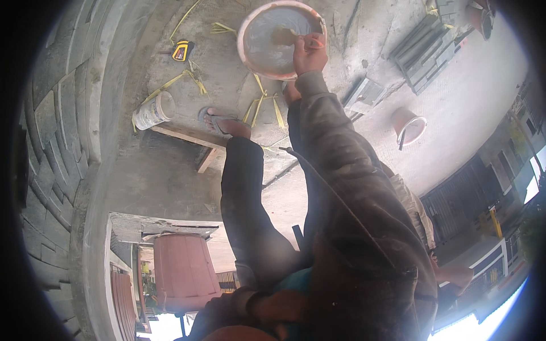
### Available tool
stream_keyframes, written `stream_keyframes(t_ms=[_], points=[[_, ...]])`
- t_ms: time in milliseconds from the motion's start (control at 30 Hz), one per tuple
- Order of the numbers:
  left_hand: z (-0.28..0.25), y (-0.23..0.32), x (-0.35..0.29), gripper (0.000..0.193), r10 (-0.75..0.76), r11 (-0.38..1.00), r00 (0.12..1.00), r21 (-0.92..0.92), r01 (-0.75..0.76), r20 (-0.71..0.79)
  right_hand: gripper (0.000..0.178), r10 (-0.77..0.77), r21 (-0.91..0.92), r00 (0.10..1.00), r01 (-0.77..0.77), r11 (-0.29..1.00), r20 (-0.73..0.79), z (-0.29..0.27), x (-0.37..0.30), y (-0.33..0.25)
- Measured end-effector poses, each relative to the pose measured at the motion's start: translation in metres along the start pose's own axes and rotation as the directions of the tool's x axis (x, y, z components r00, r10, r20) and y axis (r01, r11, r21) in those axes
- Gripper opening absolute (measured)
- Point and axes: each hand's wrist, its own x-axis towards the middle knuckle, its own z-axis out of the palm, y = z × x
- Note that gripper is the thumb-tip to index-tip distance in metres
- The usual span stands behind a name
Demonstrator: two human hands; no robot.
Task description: The person uses a brush to apply a liquid grout or sealant between stone tiles on a curved wall, repeatedly dipping the brush into a bucket held in the other hand. Another worker is visible nearby also applying material to the wall.
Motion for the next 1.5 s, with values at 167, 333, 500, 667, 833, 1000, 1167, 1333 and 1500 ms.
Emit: stream_keyframes(t_ms=[167, 333, 500, 667, 833, 1000, 1167, 1333, 1500], points=[[-0.009, 0.020, -0.023, 0.030, -0.040, 0.970, 0.996, 0.244, 0.019, 0.084, 0.011, -0.075, -0.127, 0.997, 0.076, 0.989, 0.020, 0.004, -0.004, -0.005], [0.003, 0.045, 0.017, 0.021, -0.057, 0.984, 0.997, 0.168, 0.066, -0.056, 0.013, 0.007, -0.059, 1.000, -0.008, 0.998, -0.016, 0.005, -0.003, -0.032], [0.017, 0.030, 0.010, 0.021, -0.031, 0.985, 0.999, 0.170, 0.028, 0.018, 0.015, 0.013, -0.087, 0.999, -0.009, 0.996, 0.041, -0.007, 0.006, -0.034], [0.015, 0.028, -0.006, 0.025, -0.049, 0.956, 0.996, 0.292, 0.025, 0.073, 0.016, 0.008, -0.133, 0.996, 0.004, 0.991, 0.088, -0.014, 0.001, -0.019], [0.006, 0.044, 0.015, 0.030, -0.226, 0.960, 0.974, 0.166, 0.225, -0.011, 0.012, 0.030, -0.073, 0.999, -0.028, 0.997, 0.024, -0.021, 0.001, -0.022], [0.029, 0.025, 0.000, 0.029, -0.171, 0.983, 0.985, -0.060, 0.173, 0.033, 0.011, -0.072, 0.066, 0.994, 0.067, 0.996, 0.078, -0.056, -0.019, -0.065], [0.019, 0.043, 0.008, 0.026, -0.185, 0.933, 0.982, 0.308, 0.185, -0.031, 0.014, -0.332, -0.160, 0.942, 0.337, 0.928, 0.053, -0.046, 0.001, -0.065], [0.004, 0.048, 0.014, 0.025, -0.141, 0.896, 0.983, 0.408, 0.176, -0.116, 0.011, -0.167, -0.268, 0.982, 0.186, 0.945, 0.091, -0.004, 0.026, -0.014], [0.020, 0.033, 0.036, 0.028, -0.123, 0.963, 0.989, 0.231, 0.138, -0.077, 0.018, -0.153, -0.194, 0.974, 0.185, 0.964, 0.167, -0.008, 0.030, -0.034]])
